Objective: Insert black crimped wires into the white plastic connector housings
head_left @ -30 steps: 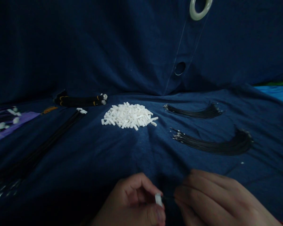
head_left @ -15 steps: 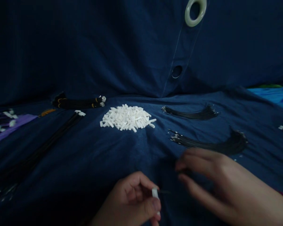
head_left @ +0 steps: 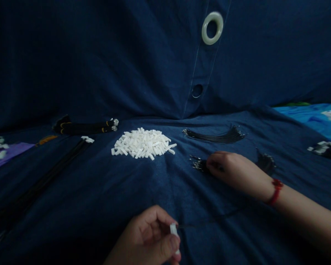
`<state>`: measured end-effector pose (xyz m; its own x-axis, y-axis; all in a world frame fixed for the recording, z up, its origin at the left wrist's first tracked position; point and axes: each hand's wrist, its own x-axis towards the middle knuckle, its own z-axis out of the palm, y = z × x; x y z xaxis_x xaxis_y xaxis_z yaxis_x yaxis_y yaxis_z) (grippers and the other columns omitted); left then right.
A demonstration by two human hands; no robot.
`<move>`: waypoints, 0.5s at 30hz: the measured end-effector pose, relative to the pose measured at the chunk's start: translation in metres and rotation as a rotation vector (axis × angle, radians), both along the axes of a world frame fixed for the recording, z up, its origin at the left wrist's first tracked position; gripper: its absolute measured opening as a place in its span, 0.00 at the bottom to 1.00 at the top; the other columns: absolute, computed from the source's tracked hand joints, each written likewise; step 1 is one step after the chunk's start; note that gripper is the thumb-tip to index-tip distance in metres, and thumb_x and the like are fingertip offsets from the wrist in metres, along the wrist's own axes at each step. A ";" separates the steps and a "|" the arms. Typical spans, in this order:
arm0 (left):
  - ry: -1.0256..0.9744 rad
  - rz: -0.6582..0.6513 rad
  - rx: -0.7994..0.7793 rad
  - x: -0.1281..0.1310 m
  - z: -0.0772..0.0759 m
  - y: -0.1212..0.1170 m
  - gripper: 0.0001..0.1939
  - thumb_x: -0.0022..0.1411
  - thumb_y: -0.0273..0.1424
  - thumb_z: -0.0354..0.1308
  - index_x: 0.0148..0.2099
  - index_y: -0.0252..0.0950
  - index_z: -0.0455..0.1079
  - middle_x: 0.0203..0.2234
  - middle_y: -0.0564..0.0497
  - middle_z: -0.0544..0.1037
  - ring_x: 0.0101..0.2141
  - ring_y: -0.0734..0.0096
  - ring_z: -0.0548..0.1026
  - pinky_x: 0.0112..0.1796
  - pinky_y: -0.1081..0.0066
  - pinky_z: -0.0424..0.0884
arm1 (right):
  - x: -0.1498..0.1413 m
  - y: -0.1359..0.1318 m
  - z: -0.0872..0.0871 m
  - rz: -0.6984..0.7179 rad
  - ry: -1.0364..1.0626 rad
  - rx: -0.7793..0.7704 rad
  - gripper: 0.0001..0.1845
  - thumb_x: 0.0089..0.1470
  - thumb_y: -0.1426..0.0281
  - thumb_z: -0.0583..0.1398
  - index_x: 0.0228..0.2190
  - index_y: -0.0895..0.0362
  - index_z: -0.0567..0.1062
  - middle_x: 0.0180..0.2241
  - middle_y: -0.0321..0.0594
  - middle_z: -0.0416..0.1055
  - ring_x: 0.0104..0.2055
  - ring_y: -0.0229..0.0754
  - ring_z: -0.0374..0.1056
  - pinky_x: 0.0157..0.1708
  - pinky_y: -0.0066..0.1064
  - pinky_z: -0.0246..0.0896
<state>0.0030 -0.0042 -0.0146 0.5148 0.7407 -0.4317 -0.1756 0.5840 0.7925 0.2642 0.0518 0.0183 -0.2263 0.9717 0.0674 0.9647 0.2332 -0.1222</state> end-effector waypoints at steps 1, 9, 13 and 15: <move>-0.008 0.000 -0.002 0.000 0.000 0.000 0.18 0.44 0.40 0.73 0.30 0.34 0.70 0.19 0.57 0.74 0.21 0.78 0.72 0.25 0.77 0.67 | 0.000 0.000 0.000 0.000 -0.002 0.000 0.08 0.58 0.72 0.56 0.33 0.58 0.76 0.32 0.38 0.72 0.29 0.38 0.66 0.31 0.31 0.60; -0.010 -0.007 -0.006 -0.002 0.002 -0.002 0.19 0.45 0.41 0.72 0.30 0.35 0.70 0.19 0.56 0.74 0.21 0.77 0.72 0.26 0.77 0.67 | 0.005 0.003 -0.003 0.048 0.077 0.120 0.09 0.58 0.71 0.55 0.31 0.56 0.75 0.30 0.37 0.72 0.29 0.38 0.68 0.30 0.29 0.59; -0.006 0.005 -0.013 -0.002 0.003 -0.002 0.18 0.45 0.40 0.72 0.30 0.34 0.70 0.19 0.55 0.75 0.22 0.76 0.73 0.27 0.75 0.69 | 0.008 0.002 0.001 0.043 0.202 0.340 0.08 0.60 0.69 0.54 0.34 0.57 0.72 0.31 0.38 0.72 0.31 0.39 0.69 0.31 0.28 0.61; -0.013 0.011 -0.015 -0.001 0.003 -0.003 0.18 0.44 0.39 0.73 0.30 0.34 0.70 0.19 0.55 0.74 0.22 0.75 0.73 0.27 0.75 0.69 | 0.010 0.002 0.003 0.037 0.244 0.455 0.07 0.61 0.68 0.54 0.36 0.57 0.71 0.33 0.39 0.72 0.32 0.39 0.69 0.32 0.28 0.62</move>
